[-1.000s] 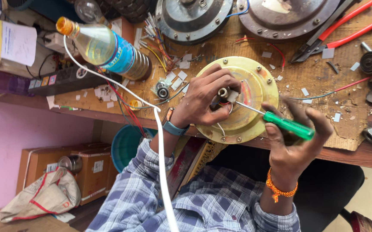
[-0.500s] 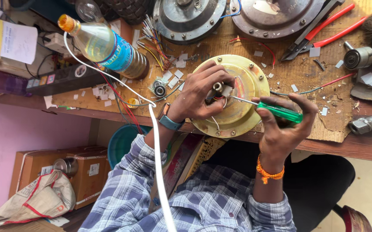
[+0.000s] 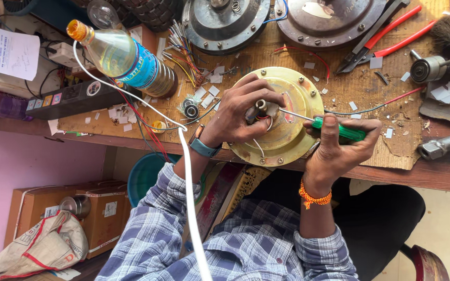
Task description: The person uses a green screwdriver to tighten screws on a circular yellow electrical component mounted on a workbench. They adjust wires and secure a white plastic piece, then handle red wires at the end.
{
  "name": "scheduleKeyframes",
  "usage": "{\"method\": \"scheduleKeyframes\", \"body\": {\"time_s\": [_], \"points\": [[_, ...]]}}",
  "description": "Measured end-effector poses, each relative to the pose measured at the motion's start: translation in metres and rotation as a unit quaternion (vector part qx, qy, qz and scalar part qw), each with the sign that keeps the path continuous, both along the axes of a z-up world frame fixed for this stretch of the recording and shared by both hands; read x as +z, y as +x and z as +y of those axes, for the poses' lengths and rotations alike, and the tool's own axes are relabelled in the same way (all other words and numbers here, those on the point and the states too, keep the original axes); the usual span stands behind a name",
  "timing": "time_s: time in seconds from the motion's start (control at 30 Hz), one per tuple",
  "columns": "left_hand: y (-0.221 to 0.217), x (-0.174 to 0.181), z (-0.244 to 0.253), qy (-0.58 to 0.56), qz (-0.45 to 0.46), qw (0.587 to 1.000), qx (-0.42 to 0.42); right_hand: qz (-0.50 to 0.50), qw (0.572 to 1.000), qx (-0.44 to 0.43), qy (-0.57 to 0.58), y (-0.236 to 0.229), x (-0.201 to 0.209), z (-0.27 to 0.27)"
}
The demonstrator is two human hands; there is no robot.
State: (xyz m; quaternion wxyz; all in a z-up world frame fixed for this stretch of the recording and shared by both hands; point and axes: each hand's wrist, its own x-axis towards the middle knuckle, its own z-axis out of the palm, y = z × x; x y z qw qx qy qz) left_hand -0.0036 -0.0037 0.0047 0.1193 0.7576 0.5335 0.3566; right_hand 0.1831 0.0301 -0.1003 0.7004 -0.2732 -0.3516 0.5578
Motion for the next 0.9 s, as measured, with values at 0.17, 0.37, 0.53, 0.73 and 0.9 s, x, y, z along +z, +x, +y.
{"method": "scheduleKeyframes", "body": {"time_s": [0.17,0.37,0.53,0.73,0.9], "points": [[0.0,-0.002,0.0,0.006,0.003,1.0,0.004,-0.019,1.0,-0.004,-0.008,0.002,0.003,0.0],[-0.005,-0.008,0.0,0.01,0.01,1.0,-0.002,-0.01,1.0,-0.023,-0.003,-0.003,-0.004,-0.001],[-0.006,-0.012,-0.002,0.01,0.012,1.0,0.0,-0.117,0.993,-0.031,0.019,0.006,0.02,-0.006],[-0.007,-0.012,-0.001,0.007,0.006,1.0,-0.003,-0.128,0.987,0.061,0.069,0.022,0.056,-0.001],[-0.004,-0.008,0.0,0.013,0.009,1.0,-0.007,-0.19,0.98,0.041,0.046,0.022,0.044,0.006]]}}
